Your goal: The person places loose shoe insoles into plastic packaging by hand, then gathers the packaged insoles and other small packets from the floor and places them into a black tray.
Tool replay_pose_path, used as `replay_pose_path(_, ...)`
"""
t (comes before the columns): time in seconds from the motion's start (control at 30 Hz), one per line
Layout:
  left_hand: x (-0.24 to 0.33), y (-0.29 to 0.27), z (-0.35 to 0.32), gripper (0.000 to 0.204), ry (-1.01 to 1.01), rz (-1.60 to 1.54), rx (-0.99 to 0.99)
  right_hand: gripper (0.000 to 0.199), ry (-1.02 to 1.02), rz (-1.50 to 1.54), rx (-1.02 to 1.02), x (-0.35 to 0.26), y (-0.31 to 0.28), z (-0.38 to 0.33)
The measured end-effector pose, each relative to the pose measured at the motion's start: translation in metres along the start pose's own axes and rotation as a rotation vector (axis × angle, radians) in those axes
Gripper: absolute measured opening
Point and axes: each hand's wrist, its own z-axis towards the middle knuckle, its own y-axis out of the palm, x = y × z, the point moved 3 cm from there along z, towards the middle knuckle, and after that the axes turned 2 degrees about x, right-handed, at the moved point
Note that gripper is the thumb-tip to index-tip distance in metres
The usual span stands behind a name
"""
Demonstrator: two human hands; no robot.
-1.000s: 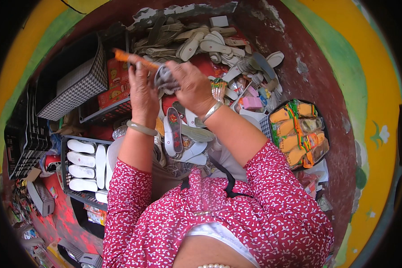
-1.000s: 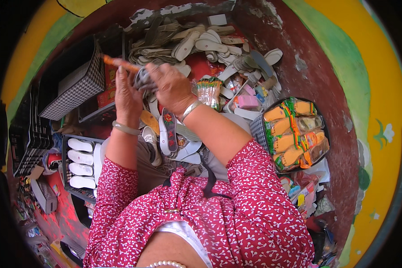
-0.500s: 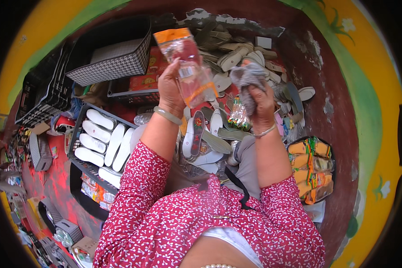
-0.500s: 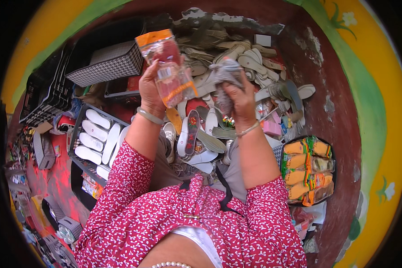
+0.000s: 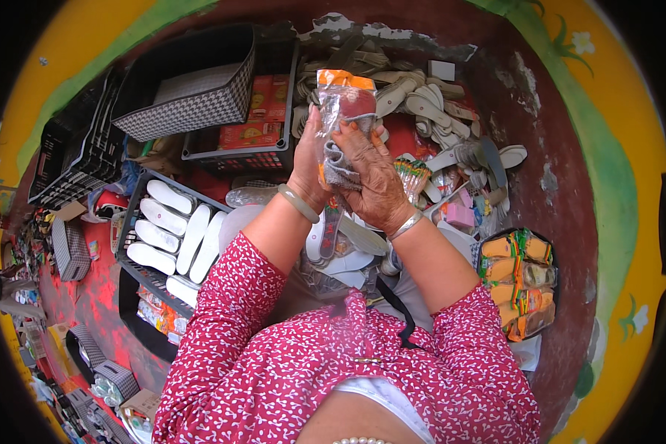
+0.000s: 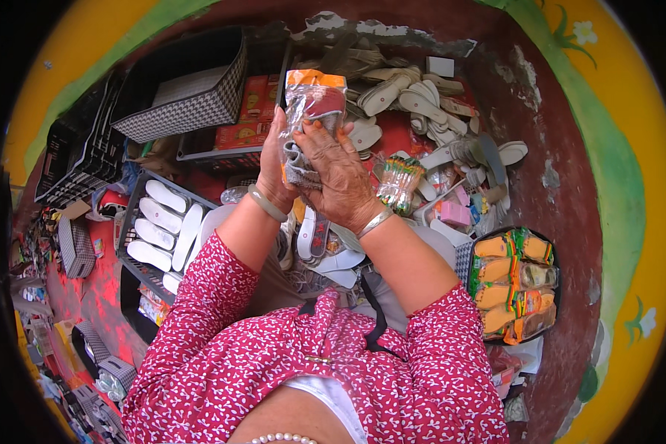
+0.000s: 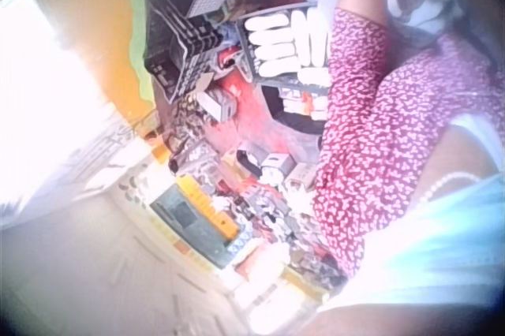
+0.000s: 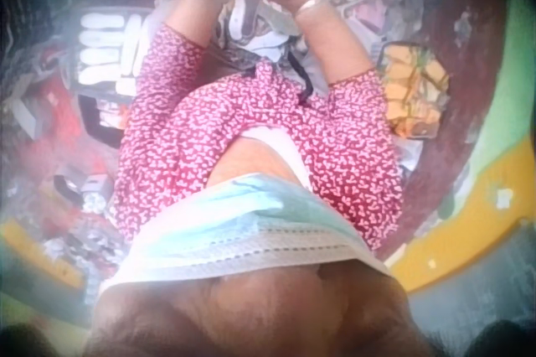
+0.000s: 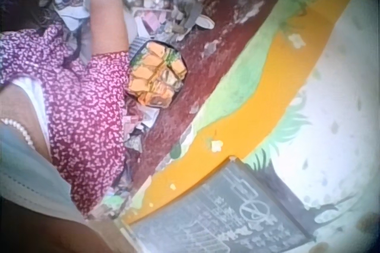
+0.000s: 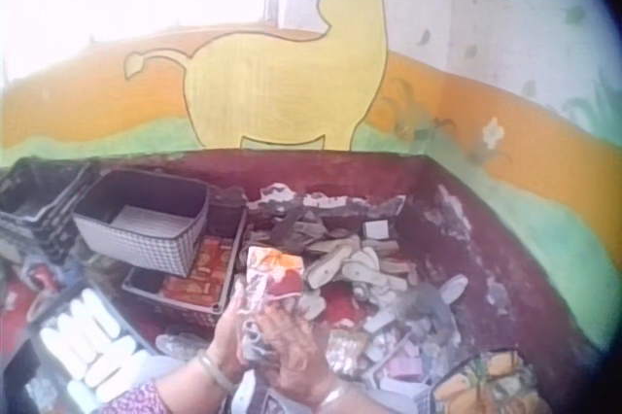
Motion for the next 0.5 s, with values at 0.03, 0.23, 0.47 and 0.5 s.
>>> replay_pose_path(0.03, -0.002, 0.0, -0.002, 0.065, -0.041, -0.024, -0.013, 0.059, 0.003, -0.043, 0.007, 0.001, -0.001, 0.001)
replay_pose_path(0.23, -0.025, 0.009, -0.011, 0.052, -0.109, 0.156, 0.059, 0.058, 0.124, -0.156, 0.192, 0.041, -0.015, 0.008)
replay_pose_path(0.47, -0.018, -0.008, -0.002, 0.041, -0.139, 0.12, -0.007, 0.047, 0.634, -0.039, 0.387, 0.095, -0.033, -0.007)
replay_pose_path(0.5, -0.012, 0.01, -0.008, 0.042, -0.163, 0.084, 0.042, 0.047, 0.718, 0.048, 0.418, 0.101, -0.042, -0.006)
